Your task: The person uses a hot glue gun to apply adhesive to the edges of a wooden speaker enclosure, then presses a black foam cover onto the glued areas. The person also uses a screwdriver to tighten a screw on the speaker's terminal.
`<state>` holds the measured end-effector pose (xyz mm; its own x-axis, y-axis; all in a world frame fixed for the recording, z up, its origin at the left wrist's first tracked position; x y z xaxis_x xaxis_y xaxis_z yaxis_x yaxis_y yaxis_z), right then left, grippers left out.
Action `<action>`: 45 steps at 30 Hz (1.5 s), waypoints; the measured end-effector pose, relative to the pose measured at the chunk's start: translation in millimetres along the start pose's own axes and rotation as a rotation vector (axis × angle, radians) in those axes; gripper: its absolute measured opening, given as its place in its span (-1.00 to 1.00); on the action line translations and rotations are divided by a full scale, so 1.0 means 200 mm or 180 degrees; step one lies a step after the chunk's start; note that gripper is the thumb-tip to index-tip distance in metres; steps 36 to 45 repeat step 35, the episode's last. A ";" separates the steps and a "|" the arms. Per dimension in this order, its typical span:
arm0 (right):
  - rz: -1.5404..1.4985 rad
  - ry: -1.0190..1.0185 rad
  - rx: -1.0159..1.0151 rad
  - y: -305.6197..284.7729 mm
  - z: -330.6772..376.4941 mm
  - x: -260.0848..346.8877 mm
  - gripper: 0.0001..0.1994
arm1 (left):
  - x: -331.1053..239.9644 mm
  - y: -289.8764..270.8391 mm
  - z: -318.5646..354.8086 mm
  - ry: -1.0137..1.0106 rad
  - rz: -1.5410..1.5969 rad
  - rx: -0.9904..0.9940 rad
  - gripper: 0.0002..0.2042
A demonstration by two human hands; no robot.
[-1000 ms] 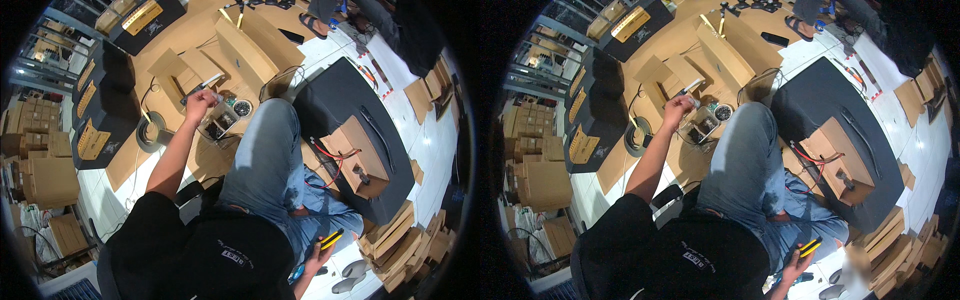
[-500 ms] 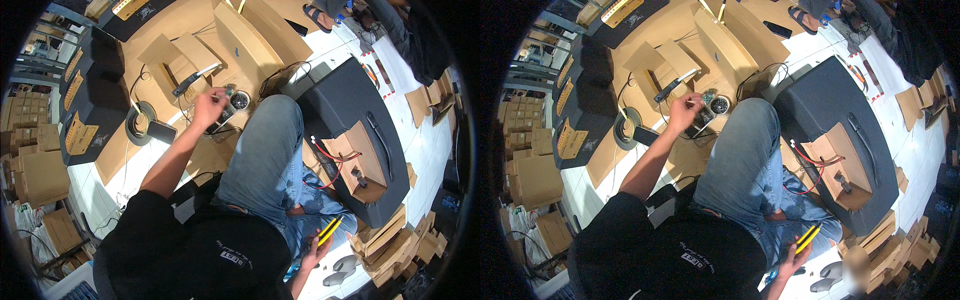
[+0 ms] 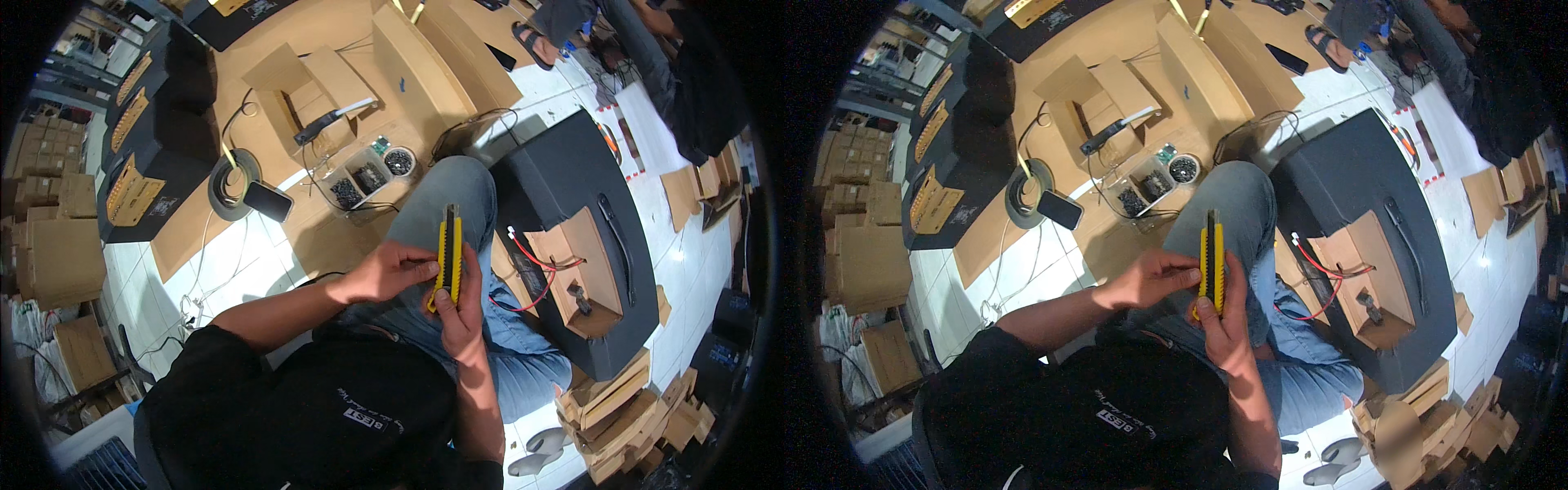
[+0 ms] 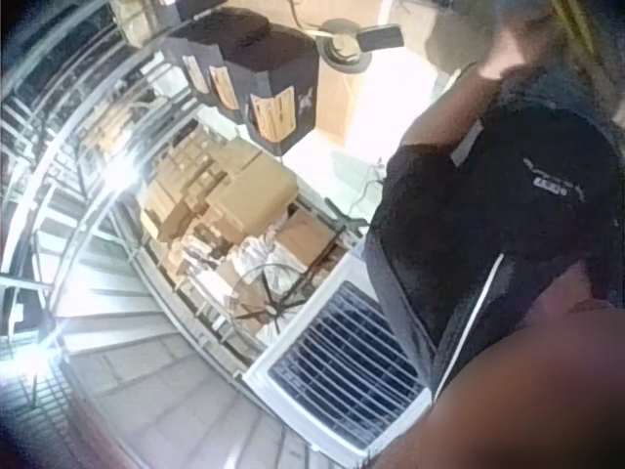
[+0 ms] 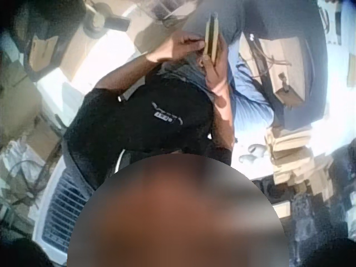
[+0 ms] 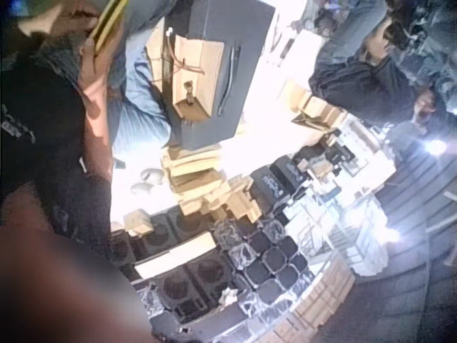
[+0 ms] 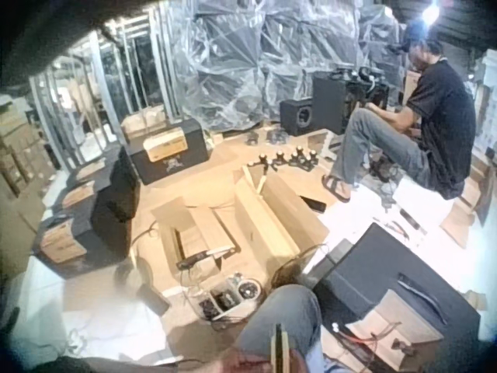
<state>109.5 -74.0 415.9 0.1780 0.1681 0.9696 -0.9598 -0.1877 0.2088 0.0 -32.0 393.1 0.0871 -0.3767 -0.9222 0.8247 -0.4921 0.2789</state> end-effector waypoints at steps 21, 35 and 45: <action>0.0383 0.0715 -0.0614 -0.39 0.46 -0.51 -0.42 | 0.32 -1.54 -0.51 -0.0307 -0.2209 -0.1999 -0.77; 0.1973 0.0692 -0.1432 -0.74 0.53 -0.34 -0.53 | 0.45 -1.69 -0.73 -0.1174 -0.4528 -0.1507 -0.61; 0.1973 0.0692 -0.1432 -0.74 0.53 -0.34 -0.53 | 0.45 -1.69 -0.73 -0.1174 -0.4528 -0.1507 -0.61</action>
Point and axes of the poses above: each hand's wrist, its own z-axis away from the middle knuckle, its own y-axis out of the palm, x = y × z, the point moved 10 cm from there along -z, towards the middle knuckle, and after that the axes turned 8 degrees about z, right-handed, at the moved point
